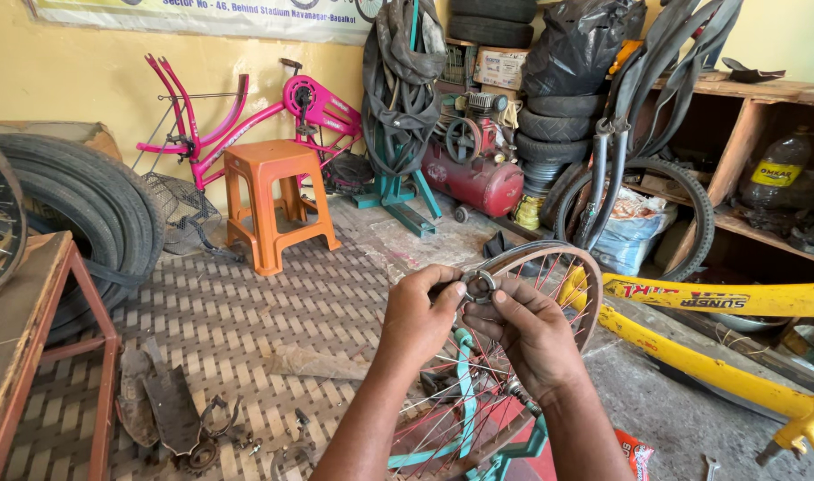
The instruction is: The person places a bicycle wheel rim on a truing stand, threads spokes through the rim holes, and attaches spoke nipples by hand to assemble the wheel.
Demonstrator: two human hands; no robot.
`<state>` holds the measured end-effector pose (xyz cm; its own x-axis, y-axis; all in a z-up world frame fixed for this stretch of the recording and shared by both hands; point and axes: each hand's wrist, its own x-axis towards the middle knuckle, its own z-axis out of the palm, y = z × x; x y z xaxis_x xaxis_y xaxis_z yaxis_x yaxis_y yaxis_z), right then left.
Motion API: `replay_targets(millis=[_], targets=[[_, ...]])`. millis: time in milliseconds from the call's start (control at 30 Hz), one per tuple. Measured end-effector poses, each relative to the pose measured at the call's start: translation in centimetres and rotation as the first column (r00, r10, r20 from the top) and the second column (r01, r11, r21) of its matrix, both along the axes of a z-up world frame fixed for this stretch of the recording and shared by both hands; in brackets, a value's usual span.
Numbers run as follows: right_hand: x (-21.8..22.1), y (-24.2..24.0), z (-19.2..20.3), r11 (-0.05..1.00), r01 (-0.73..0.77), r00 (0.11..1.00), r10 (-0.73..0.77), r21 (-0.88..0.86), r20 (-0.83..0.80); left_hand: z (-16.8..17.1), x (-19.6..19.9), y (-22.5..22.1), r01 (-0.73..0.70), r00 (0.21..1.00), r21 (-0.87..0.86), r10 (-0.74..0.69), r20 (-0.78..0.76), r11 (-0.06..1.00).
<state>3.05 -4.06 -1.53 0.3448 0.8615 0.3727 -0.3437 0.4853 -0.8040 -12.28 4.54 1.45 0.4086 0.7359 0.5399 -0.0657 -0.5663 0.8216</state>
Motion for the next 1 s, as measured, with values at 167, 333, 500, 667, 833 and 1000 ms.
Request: replay_targets(millis=[167,333,500,667,833,1000], targets=[[0.2,-0.1,0.2,0.998,0.035,0.999,-0.034,-0.053,0.022,0.3,-0.3,-0.4,0.009,0.996,0.015,-0.008,-0.092,1.000],[1.4,-0.4,0.1,0.993,0.116,0.989,-0.115,0.001,-0.096,-1.3,0.2,-0.8,0.069,0.981,0.209,-0.028,-0.191,0.975],[4.6,-4.3,3.9,0.828,0.360,0.925,-0.259,0.430,-0.277,-2.0,0.2,-0.7,0.000,0.996,0.396,0.036,-0.083,0.918],[6.9,-10.9,6.2,0.672,0.378,0.915,-0.378,0.636,-0.145,-2.6,-0.1,-1.1,-0.118,0.978,0.516,0.190,-0.090,0.849],[6.4,-4.1,1.9,0.857,0.515,0.847,-0.512,-0.015,-0.146,-2.5,0.5,-1.1,-0.039,0.975,0.446,0.131,-0.177,0.894],[4.5,0.1,-3.0,0.946,0.312,0.946,-0.318,-0.083,-0.065,-3.8,1.1,-0.2,-0.055,0.990,0.401,0.103,-0.098,0.914]])
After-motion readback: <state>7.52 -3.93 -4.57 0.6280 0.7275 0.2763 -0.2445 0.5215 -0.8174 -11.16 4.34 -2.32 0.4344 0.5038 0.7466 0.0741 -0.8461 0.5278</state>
